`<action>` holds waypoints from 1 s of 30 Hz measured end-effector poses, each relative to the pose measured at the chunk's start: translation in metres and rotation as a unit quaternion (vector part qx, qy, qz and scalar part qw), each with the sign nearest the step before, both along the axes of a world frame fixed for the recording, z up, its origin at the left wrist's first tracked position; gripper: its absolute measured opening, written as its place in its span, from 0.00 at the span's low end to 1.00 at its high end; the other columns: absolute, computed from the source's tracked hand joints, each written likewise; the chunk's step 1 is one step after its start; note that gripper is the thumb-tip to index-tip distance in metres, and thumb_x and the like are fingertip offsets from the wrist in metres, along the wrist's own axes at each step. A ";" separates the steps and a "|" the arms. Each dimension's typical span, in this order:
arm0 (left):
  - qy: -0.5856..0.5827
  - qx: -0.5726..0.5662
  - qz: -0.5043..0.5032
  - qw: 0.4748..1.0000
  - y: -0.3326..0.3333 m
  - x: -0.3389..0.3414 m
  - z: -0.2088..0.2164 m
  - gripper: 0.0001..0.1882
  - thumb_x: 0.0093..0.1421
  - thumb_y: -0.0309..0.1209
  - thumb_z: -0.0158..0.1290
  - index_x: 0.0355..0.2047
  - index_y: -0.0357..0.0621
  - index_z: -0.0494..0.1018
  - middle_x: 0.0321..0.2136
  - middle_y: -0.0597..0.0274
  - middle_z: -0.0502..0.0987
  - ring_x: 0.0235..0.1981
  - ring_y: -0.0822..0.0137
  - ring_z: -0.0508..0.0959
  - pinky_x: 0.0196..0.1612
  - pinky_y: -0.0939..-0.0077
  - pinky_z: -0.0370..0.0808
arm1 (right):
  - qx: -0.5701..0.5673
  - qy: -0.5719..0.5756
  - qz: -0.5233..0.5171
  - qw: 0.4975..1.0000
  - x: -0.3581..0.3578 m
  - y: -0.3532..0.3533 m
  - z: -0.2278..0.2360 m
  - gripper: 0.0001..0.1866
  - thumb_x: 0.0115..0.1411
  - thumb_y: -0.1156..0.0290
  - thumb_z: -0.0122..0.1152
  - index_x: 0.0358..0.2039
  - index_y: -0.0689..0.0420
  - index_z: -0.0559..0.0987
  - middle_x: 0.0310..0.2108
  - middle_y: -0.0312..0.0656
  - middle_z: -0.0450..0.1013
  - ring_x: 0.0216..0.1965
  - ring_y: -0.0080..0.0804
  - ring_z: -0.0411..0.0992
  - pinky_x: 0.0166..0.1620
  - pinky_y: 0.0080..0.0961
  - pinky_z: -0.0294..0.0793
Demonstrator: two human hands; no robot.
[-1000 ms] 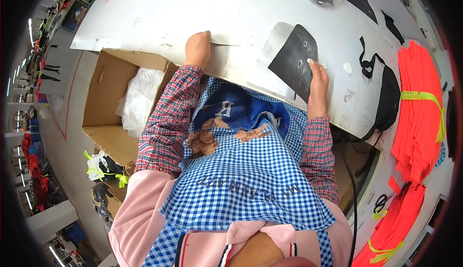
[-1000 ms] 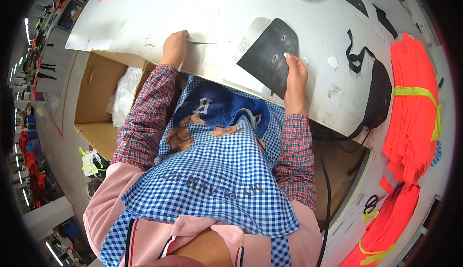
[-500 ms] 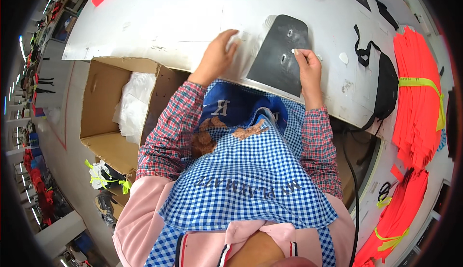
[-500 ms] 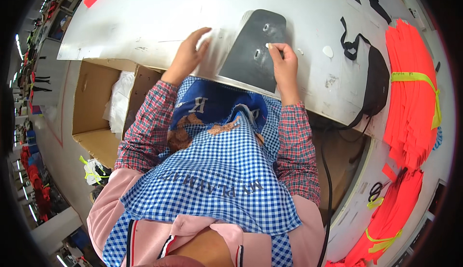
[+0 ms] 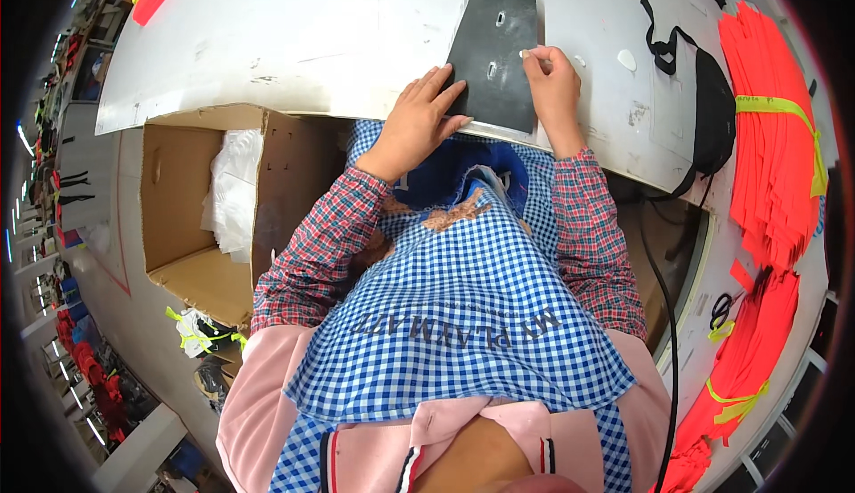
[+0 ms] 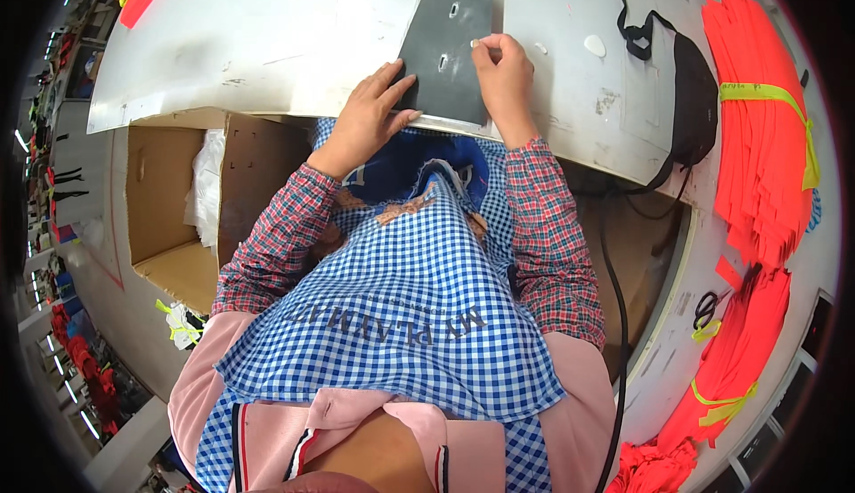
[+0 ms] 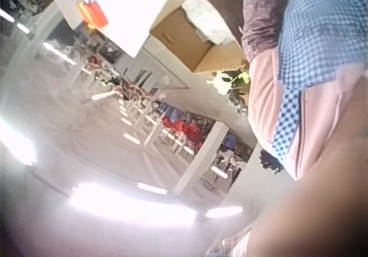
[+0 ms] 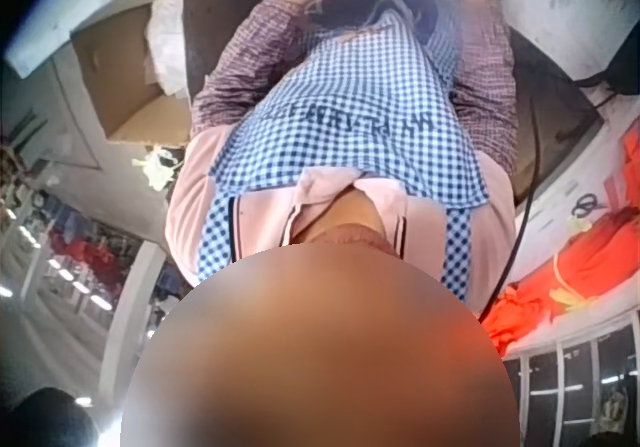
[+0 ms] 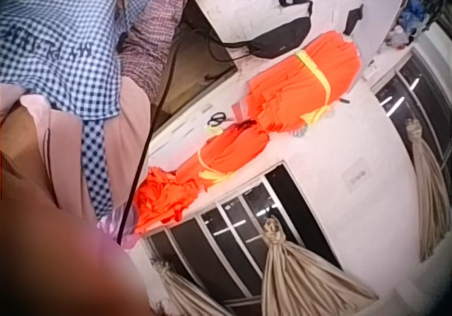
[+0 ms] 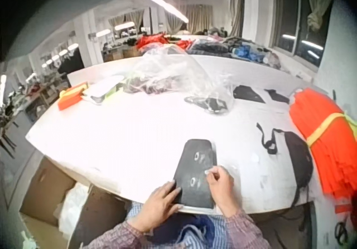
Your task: Assembling protective sports gear by applying white adhesive strips and padding to black plastic components.
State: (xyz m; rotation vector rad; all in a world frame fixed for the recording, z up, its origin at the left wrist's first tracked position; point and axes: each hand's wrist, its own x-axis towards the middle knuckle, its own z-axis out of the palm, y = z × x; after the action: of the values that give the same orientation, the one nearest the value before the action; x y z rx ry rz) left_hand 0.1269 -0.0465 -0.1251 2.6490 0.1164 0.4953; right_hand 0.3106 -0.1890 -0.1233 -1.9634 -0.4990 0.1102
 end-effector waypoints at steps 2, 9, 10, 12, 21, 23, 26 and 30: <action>0.001 0.007 0.001 1.000 0.000 -0.001 0.000 0.27 0.59 0.37 0.61 0.58 0.41 0.71 0.63 0.45 0.65 0.63 0.46 0.66 0.64 0.57 0.65 | -0.012 -0.013 0.001 1.000 -0.001 -0.006 0.001 0.11 0.60 0.65 0.64 0.35 0.61 0.80 0.28 0.44 0.79 0.30 0.32 0.78 0.36 0.29 0.76; -0.007 0.023 0.007 1.000 -0.003 -0.005 -0.004 0.28 0.58 0.36 0.62 0.58 0.42 0.71 0.63 0.47 0.66 0.63 0.46 0.66 0.64 0.56 0.66 | -0.021 -0.032 0.010 0.999 -0.001 -0.013 -0.005 0.11 0.60 0.66 0.64 0.36 0.62 0.80 0.30 0.45 0.80 0.31 0.34 0.79 0.37 0.30 0.77; -0.006 0.023 0.007 1.000 -0.003 -0.005 -0.004 0.28 0.58 0.36 0.62 0.58 0.42 0.71 0.63 0.47 0.66 0.63 0.46 0.66 0.64 0.56 0.66 | -0.021 -0.031 0.010 0.999 -0.001 -0.013 -0.005 0.11 0.60 0.66 0.64 0.36 0.62 0.80 0.30 0.45 0.80 0.31 0.34 0.79 0.37 0.30 0.77; -0.009 0.025 0.004 1.000 -0.004 -0.006 -0.004 0.29 0.57 0.36 0.62 0.58 0.43 0.71 0.63 0.47 0.66 0.63 0.46 0.66 0.64 0.56 0.66 | -0.020 -0.035 0.016 0.999 -0.002 -0.014 -0.005 0.11 0.61 0.66 0.64 0.37 0.62 0.80 0.30 0.46 0.80 0.31 0.35 0.79 0.37 0.30 0.77; -0.002 0.022 0.018 1.000 -0.005 -0.007 -0.002 0.29 0.57 0.34 0.63 0.58 0.43 0.71 0.63 0.47 0.66 0.62 0.46 0.67 0.62 0.58 0.68 | -0.012 -0.029 0.031 0.999 -0.001 -0.014 -0.011 0.12 0.62 0.66 0.63 0.38 0.63 0.79 0.30 0.47 0.80 0.31 0.36 0.79 0.37 0.30 0.77; -0.002 0.016 0.016 1.000 -0.005 -0.007 -0.001 0.29 0.57 0.34 0.63 0.58 0.42 0.71 0.63 0.46 0.66 0.63 0.46 0.67 0.62 0.59 0.69 | -0.011 -0.035 0.031 0.999 -0.002 -0.015 -0.010 0.12 0.62 0.66 0.63 0.39 0.63 0.79 0.30 0.47 0.80 0.31 0.36 0.79 0.37 0.30 0.77; 0.003 0.000 0.011 1.000 -0.004 -0.007 0.001 0.29 0.57 0.33 0.63 0.58 0.42 0.71 0.63 0.46 0.65 0.63 0.46 0.67 0.62 0.60 0.69 | -0.008 -0.044 0.033 0.998 -0.003 -0.016 -0.011 0.12 0.62 0.66 0.62 0.39 0.63 0.79 0.30 0.47 0.80 0.31 0.36 0.79 0.36 0.30 0.77; 0.008 -0.015 0.002 1.000 -0.003 -0.008 0.004 0.29 0.57 0.33 0.62 0.58 0.41 0.71 0.62 0.45 0.66 0.62 0.46 0.68 0.62 0.61 0.70 | -0.018 -0.026 0.030 0.999 -0.005 -0.016 -0.007 0.12 0.62 0.66 0.62 0.39 0.62 0.79 0.29 0.46 0.80 0.31 0.36 0.79 0.36 0.30 0.77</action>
State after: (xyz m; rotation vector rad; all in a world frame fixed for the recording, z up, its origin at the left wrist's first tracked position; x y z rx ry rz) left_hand 0.1189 -0.0493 -0.1210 2.6248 0.1331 0.4699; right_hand 0.3059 -0.2053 -0.1299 -1.9909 -0.5936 0.1070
